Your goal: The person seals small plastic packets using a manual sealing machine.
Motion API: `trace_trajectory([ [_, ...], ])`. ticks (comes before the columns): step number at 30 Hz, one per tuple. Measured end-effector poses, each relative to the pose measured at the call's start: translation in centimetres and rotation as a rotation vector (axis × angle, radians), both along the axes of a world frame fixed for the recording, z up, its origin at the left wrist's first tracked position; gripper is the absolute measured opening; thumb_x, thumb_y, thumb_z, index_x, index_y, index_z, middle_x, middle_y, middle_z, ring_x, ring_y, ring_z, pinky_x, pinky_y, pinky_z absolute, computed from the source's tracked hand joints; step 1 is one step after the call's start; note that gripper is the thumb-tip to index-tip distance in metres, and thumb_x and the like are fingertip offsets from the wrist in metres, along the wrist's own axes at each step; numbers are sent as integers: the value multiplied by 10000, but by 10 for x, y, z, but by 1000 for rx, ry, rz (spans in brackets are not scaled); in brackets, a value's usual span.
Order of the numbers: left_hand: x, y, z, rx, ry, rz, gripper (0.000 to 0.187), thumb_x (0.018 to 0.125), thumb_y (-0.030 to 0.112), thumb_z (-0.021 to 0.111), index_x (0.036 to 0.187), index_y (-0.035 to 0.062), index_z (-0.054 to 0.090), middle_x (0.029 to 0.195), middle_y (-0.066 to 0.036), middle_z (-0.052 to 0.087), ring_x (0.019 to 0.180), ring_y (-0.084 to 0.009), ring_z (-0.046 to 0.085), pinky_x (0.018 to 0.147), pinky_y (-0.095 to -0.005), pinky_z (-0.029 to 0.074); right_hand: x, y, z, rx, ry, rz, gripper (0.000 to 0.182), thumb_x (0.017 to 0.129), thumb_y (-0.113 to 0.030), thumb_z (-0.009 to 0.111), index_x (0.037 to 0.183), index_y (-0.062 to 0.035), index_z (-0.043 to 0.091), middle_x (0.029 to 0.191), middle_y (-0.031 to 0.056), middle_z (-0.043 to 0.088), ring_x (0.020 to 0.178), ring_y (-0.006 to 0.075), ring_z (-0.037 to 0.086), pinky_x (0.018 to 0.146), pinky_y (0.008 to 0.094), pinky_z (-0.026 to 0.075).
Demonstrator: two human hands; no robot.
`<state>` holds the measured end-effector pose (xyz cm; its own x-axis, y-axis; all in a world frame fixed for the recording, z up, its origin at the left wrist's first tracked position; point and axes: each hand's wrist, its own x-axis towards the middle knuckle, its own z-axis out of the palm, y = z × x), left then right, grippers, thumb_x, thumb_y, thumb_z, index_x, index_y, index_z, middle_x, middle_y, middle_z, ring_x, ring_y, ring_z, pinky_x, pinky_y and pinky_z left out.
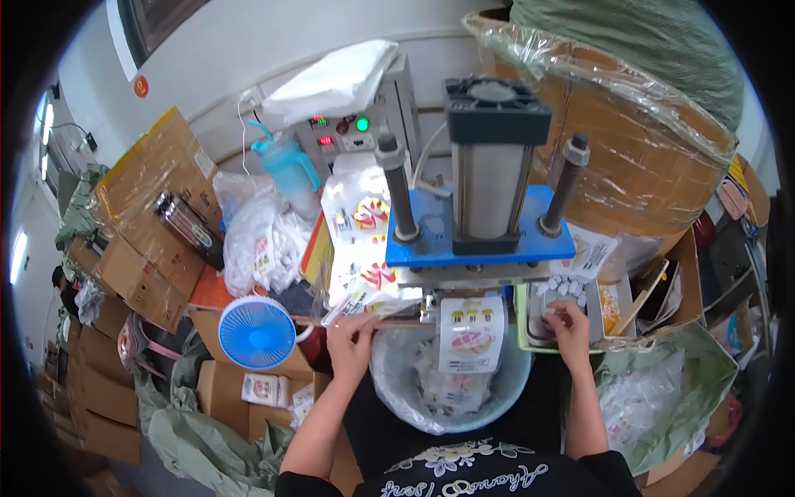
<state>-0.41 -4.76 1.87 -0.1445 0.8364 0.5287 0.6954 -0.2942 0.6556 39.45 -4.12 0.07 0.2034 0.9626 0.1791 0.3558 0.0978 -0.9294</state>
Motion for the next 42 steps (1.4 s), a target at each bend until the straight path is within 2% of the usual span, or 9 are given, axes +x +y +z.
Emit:
trace_trajectory([
  [3,20,-30,26,-278,-540,-145,94,851,58,678,916,0,711,756,31,649,666,-23,507,611,-181,399,-7,-4,10,-1,131,4,112,843,26,637,940,-11,594,794,12,600,702,82,588,628,222,484],
  [9,74,-54,-15,-588,-720,-292,125,839,99,727,833,-24,705,744,9,660,666,-38,559,615,-199,438,-71,-21,51,-11,11,156,189,839,-88,704,1010,-15,668,902,68,684,808,123,628,707,264,501],
  [16,84,-68,-53,-592,-613,-333,171,857,146,716,846,-24,705,696,11,644,647,-31,536,582,-205,420,-104,-27,43,-41,-126,417,173,819,-100,712,970,-18,697,918,85,692,864,153,631,792,282,482],
  [19,75,-66,-59,-630,-599,-395,207,860,175,719,820,-27,700,672,21,631,628,-28,518,559,-199,398,-94,-28,32,-37,-284,557,242,815,-196,700,1020,-67,698,939,105,696,822,278,650,746,357,495],
  [24,87,-38,-66,-709,-544,-362,269,876,235,699,838,-31,701,658,23,616,622,-23,498,556,-225,411,-90,-23,45,-32,-191,372,351,826,-167,699,1156,-60,644,938,135,695,847,252,669,785,342,511],
  [26,101,-23,-51,-682,-685,-357,279,868,247,706,837,-30,706,679,12,633,617,-31,513,542,-230,411,-78,-14,44,120,-107,216,359,848,-93,675,1196,-28,616,964,101,698,878,171,656,777,301,512],
  [33,128,20,-29,-771,-1259,-353,256,856,168,713,934,-73,674,862,-122,696,701,-145,658,592,-273,524,-24,-1,32,88,-251,37,231,895,-92,629,1108,-4,652,969,107,694,880,166,658,761,296,530],
  [38,127,22,-20,-791,-1243,-330,262,860,177,714,932,-73,676,841,-110,695,693,-138,652,601,-258,514,1,24,16,192,-442,-14,257,882,-60,611,1137,-28,628,1093,138,641,963,261,631,784,342,530],
  [42,86,38,-4,-627,-690,-332,218,876,192,691,921,-20,706,804,-29,679,646,-71,580,563,-221,435,-11,36,14,292,-706,19,283,829,-28,620,1112,-29,623,1091,150,610,1016,335,562,846,398,490],
])
